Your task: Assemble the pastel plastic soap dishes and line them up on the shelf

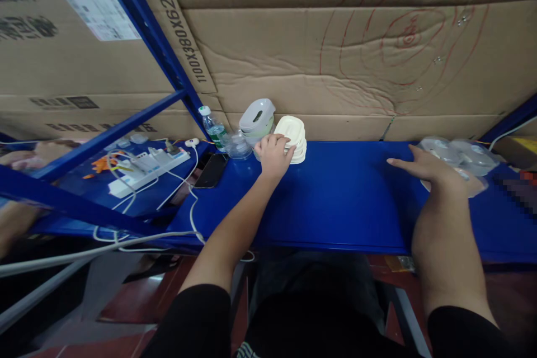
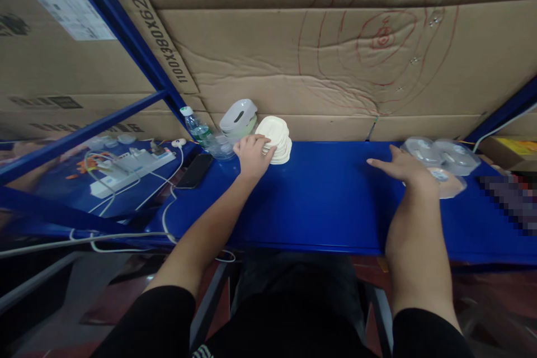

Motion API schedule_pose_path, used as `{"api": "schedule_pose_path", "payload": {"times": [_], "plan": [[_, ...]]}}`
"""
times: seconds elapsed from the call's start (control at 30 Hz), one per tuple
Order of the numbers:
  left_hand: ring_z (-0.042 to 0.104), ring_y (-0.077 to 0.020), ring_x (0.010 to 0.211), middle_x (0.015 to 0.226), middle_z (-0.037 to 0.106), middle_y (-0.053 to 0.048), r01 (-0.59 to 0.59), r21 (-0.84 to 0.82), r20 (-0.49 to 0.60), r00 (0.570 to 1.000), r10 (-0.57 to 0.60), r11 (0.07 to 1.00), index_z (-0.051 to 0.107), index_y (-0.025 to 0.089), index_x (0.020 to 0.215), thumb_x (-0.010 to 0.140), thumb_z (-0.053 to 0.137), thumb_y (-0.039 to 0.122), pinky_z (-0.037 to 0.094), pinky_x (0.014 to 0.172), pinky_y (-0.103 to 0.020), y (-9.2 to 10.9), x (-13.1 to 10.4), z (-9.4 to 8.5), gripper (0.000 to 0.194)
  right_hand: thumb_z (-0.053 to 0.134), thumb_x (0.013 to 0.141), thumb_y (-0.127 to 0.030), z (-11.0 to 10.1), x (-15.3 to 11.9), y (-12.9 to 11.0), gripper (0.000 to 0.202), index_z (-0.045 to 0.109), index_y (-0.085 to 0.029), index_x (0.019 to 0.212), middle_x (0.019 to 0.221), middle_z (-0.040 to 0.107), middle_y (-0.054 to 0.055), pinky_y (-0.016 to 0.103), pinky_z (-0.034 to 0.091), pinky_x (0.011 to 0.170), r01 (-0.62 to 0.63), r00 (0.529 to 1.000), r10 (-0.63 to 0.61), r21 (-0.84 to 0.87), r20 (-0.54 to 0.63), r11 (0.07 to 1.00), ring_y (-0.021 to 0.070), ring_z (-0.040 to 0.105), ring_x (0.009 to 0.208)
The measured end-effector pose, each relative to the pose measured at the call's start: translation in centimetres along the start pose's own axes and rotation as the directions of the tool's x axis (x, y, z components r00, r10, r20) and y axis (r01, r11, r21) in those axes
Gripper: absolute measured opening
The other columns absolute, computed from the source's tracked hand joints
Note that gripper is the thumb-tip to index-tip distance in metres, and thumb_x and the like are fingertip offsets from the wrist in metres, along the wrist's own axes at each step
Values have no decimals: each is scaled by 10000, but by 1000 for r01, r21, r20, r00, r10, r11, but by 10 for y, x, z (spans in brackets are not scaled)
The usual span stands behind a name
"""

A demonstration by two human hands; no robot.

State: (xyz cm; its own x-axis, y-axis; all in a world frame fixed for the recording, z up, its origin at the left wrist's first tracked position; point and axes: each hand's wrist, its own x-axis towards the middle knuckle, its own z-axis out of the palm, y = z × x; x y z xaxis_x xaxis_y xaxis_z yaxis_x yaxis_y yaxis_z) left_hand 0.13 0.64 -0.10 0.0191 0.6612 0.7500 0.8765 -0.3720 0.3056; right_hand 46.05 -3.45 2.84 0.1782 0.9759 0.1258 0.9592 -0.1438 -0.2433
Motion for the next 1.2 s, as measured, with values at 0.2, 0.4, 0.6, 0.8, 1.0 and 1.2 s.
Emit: {"api": "schedule_pose_path", "payload": {"times": [0.2, 0.4, 0.6, 0.8, 1.0, 1.2], "plan": [[572, -405, 1216, 1227, 719, -136, -32, -95, 1, 999, 32, 995, 727, 249, 1125, 944, 671, 485, 342, 1070, -636, -10, -2, 13, 302, 677, 824, -785, 4, -16, -68, 962, 501, -235, 1594, 1620, 530, 165, 668, 395, 1213, 335, 941, -338, 233, -24, 913, 469, 502, 1472], [614, -352, 1128, 1203, 763, -102, -94, -86, -26, 995, 92, 992, 721, 255, 1108, 960, 640, 413, 362, 1042, -590, -13, -3, 15, 232, 621, 837, -807, 17, -11, -79, 886, 565, -266, 1537, 1644, 501, 150, 884, 240, 1152, 306, 952, -302, 120, -52, 944, 538, 340, 1549], [641, -356, 1160, 1226, 776, -108, -97, -109, 17, 995, 100, 989, 718, 251, 1156, 998, 615, 455, 353, 1053, -592, -13, 2, 15, 278, 692, 775, -770, 28, -7, -69, 854, 625, -301, 1485, 1639, 510, 140, 878, 310, 1120, 164, 985, -166, 44, 49, 986, 569, 387, 1509], [625, -338, 1292, 1382, 713, -139, -190, -190, 99, 972, 212, 963, 671, 231, 1305, 988, 616, 470, 379, 1112, -543, -11, 1, 16, 400, 730, 723, -823, 33, -12, -90, 966, 608, -274, 1509, 1593, 567, 143, 705, 367, 1213, 415, 903, -425, 125, 60, 901, 487, 470, 1491], [589, -372, 1346, 1415, 671, -163, -206, -210, 166, 956, 242, 956, 674, 205, 1326, 963, 643, 439, 382, 1154, -571, -2, -4, 5, 433, 847, 666, -754, 54, -12, -104, 1009, 592, -273, 1516, 1535, 623, 138, 710, 397, 1195, 534, 833, -554, 263, 2, 804, 484, 517, 1453], [646, -329, 1266, 1328, 707, -157, -383, -347, 165, 874, 458, 856, 685, 203, 1312, 941, 688, 551, 483, 1103, -540, 11, -13, -9, 508, 873, 719, -615, 52, -26, -129, 890, 607, -283, 1501, 1473, 647, 141, 658, 476, 1143, 590, 785, -614, 395, -77, 704, 424, 611, 1357]]}}
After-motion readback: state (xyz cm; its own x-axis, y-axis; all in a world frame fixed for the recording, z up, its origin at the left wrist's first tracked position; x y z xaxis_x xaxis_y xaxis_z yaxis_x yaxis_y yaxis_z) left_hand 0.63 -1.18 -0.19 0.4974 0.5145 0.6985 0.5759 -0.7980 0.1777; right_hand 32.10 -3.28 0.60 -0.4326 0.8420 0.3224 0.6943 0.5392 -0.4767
